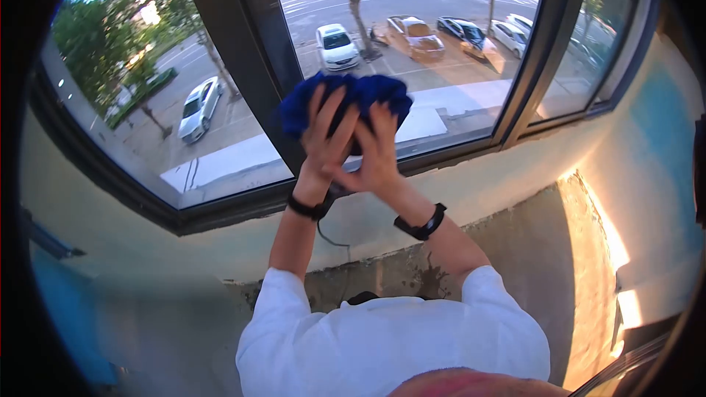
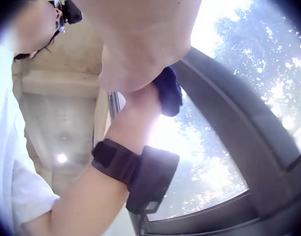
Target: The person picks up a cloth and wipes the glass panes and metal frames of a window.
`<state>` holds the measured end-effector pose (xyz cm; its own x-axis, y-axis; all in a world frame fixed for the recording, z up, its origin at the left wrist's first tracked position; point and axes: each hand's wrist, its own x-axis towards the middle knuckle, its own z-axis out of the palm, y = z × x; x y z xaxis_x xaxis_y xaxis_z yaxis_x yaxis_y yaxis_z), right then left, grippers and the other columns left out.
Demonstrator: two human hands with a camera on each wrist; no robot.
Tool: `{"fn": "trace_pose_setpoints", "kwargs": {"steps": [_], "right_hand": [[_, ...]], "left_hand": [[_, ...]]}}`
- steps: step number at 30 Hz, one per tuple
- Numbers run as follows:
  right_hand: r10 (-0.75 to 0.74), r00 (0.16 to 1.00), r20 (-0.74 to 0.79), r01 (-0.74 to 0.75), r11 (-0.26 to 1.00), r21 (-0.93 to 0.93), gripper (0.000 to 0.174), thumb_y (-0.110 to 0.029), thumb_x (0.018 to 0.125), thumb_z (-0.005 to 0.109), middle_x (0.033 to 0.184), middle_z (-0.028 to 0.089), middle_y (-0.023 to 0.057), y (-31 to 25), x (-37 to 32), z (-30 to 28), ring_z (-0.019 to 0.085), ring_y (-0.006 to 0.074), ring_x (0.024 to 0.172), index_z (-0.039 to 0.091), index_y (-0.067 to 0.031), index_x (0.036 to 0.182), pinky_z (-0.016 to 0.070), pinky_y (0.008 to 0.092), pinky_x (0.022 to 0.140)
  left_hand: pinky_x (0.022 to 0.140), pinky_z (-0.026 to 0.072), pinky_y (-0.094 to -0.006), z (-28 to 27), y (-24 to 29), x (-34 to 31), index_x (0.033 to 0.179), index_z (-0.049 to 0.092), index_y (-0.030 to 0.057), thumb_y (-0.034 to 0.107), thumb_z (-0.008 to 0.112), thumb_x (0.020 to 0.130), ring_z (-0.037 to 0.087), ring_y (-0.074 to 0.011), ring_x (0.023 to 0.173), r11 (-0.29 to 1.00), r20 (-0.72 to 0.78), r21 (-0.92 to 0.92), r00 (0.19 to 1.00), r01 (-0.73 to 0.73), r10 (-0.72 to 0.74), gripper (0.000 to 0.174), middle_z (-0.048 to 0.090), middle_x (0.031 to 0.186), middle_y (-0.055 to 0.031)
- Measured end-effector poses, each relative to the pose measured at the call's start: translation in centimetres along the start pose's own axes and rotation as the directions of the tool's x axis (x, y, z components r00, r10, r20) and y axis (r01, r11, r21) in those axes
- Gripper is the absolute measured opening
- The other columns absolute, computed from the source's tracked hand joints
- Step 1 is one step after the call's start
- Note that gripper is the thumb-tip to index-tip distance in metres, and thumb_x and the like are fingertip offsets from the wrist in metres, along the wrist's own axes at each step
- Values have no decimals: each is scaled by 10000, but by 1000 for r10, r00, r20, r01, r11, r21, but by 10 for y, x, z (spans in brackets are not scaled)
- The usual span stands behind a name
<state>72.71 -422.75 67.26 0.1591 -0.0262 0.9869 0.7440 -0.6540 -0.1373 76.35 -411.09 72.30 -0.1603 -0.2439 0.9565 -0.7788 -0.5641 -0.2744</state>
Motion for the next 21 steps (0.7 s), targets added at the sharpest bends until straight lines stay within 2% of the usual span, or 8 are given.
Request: {"fn": "trace_pose_setpoints", "kwargs": {"steps": [2,4,5,6,8,11,15,21], "right_hand": [[-36,999,-28,37,999,26,837,-522,779,765,1532,339,269,32,34,-19,348,496,1390,485,-34,1399,148,656,1137],[-46,999,19,46,999,-5,755,-457,824,735,1527,366,252,54,71,-30,334,488,1401,484,-42,1403,143,659,1139],[-28,997,70,31,999,-43,656,-381,865,701,1523,391,227,64,85,-30,331,473,1405,493,-66,1402,131,664,1141],[-13,998,57,15,999,-46,592,-370,900,655,1528,390,213,78,91,-24,343,456,1401,503,-88,1398,113,670,1141],[-81,996,45,86,990,-109,560,-414,933,588,1522,401,210,92,83,-14,358,447,1392,515,-100,1391,104,665,1145],[-79,997,10,80,988,-131,538,-441,960,522,1510,420,205,93,57,1,366,432,1388,522,-109,1384,104,666,1145],[-64,998,1,64,990,-129,503,-437,958,512,1491,451,190,93,6,20,376,412,1377,552,-122,1348,103,673,1141],[-78,990,114,91,988,-121,471,-434,925,540,1459,487,170,88,-105,40,411,384,1333,608,-140,1288,88,674,1140]], "left_hand": [[916,518,-397,37,1,29,1231,670,165,103,693,815,450,-381,1383,995,4,98,1000,10,-11,421,532,1453,-120],[821,514,-421,54,3,55,1283,651,207,171,665,869,446,-326,1400,951,119,248,968,186,-221,415,496,1503,-70],[815,478,-483,64,1,64,1338,624,246,272,615,924,446,-301,1398,860,136,459,939,222,-315,415,488,1512,-38],[954,403,-556,70,-1,63,1387,586,263,365,597,934,399,-309,1422,814,125,547,942,195,-310,464,441,1546,-46],[1056,312,-573,72,0,54,1410,564,284,433,581,926,342,-350,1443,788,121,586,940,191,-318,507,392,1575,-65],[1097,254,-594,74,2,20,1426,543,299,451,571,924,299,-404,1449,743,111,637,929,206,-353,526,354,1590,-90],[1069,275,-623,67,8,-36,1423,541,294,443,554,930,306,-447,1430,744,125,625,911,235,-393,515,360,1579,-119],[1014,342,-626,48,39,-160,1379,572,254,415,572,914,329,-490,1395,709,200,633,819,310,-537,492,383,1549,-166]]}}
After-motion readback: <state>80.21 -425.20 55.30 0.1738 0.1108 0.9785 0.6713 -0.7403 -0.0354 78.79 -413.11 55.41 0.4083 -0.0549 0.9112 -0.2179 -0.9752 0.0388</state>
